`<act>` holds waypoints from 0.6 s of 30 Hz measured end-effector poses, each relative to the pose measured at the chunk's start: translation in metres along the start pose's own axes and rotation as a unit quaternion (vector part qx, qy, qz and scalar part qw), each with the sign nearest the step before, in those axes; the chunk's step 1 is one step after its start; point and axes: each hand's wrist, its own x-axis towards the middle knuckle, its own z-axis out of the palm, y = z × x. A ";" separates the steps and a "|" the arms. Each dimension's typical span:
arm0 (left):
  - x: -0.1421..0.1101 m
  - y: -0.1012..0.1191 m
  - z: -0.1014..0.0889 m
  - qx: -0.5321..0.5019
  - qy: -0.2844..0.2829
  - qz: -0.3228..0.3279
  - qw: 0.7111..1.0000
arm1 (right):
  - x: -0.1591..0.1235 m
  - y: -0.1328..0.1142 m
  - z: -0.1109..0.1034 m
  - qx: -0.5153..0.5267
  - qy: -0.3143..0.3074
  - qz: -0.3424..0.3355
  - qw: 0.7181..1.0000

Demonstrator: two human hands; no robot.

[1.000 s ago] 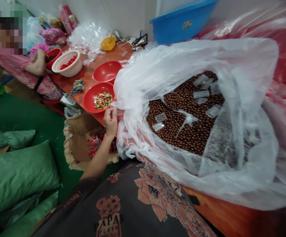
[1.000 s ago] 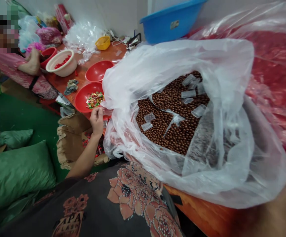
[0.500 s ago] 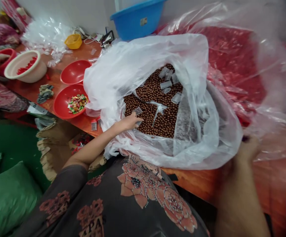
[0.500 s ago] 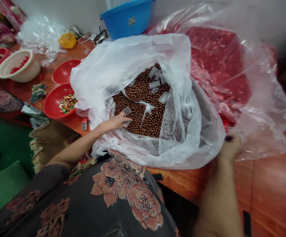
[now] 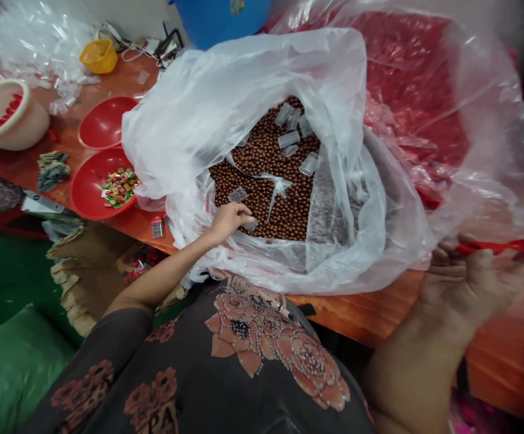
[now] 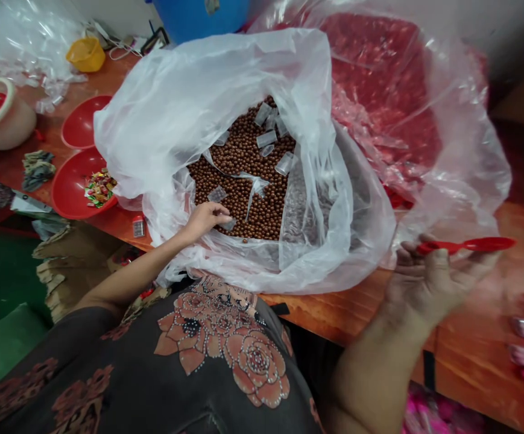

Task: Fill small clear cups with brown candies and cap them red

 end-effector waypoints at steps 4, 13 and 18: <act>0.001 0.007 0.003 0.003 -0.054 -0.011 0.998 | -0.040 -0.022 0.018 -0.009 -0.096 -0.021 0.995; 0.014 0.005 0.018 -0.197 -0.153 -0.137 0.959 | -0.090 -0.012 0.041 -0.037 -0.191 0.075 0.978; 0.017 0.010 0.038 -0.207 -0.170 -0.133 0.954 | -0.104 -0.010 0.049 -0.060 -0.250 0.067 0.964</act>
